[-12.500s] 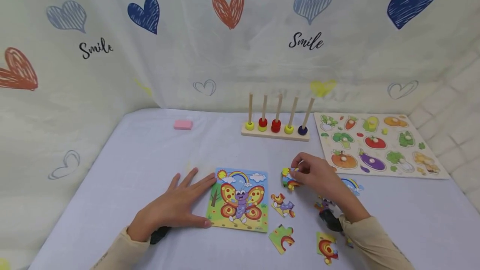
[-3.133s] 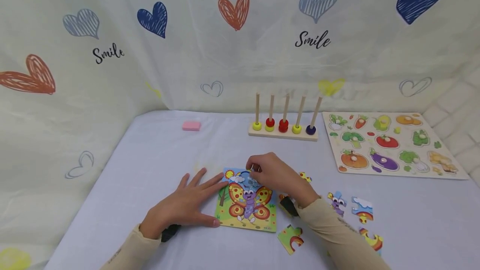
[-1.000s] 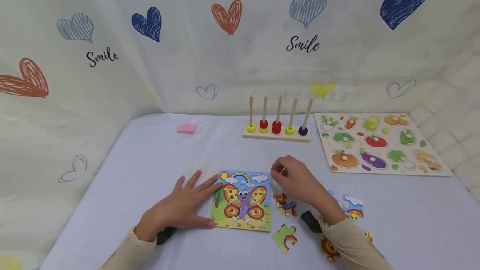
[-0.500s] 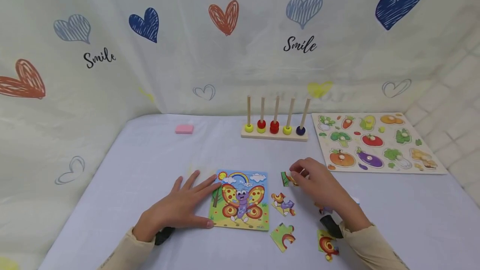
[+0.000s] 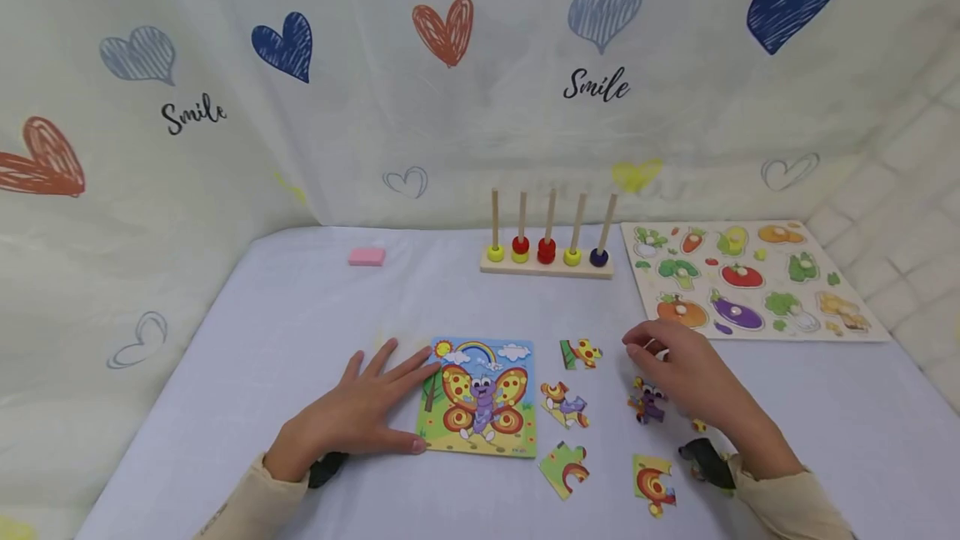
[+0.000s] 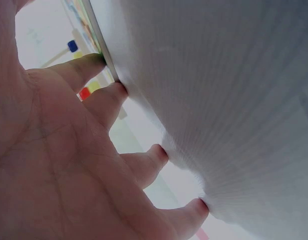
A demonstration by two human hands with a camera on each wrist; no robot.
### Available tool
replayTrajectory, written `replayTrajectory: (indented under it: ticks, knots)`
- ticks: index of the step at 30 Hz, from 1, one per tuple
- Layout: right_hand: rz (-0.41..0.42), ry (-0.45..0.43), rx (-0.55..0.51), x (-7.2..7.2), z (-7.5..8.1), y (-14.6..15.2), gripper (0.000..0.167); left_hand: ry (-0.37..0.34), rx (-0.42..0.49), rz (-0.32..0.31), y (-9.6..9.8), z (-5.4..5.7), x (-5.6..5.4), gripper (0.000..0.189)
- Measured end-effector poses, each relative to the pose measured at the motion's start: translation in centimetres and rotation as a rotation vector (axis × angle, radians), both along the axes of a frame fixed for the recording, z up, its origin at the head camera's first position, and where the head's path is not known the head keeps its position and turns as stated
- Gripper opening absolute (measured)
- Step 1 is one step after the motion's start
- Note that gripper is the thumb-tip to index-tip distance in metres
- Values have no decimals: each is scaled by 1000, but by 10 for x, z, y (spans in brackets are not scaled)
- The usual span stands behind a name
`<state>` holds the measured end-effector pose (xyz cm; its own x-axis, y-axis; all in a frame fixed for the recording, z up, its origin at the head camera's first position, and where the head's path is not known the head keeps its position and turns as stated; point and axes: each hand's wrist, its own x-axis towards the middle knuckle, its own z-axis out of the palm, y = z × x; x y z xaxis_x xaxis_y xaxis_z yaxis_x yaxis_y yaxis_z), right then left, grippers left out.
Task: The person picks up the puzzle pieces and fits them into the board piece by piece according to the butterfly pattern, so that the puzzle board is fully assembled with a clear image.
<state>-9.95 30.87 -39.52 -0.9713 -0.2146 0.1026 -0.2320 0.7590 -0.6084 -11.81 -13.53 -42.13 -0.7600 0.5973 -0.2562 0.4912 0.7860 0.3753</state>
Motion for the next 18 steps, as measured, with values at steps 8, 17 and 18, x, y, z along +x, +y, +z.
replayTrajectory:
  ticks: [8,17,18]
  knots:
    - [-62,-44,59,10,-1,23,13,10,3,2,0,-1,0,99]
    - [-93,-90,130,18,-4,44,15,10,-2,4,1,-1,0,99]
    - [-96,-90,135,19,-4,46,15,10,-3,4,1,-1,-1,99]
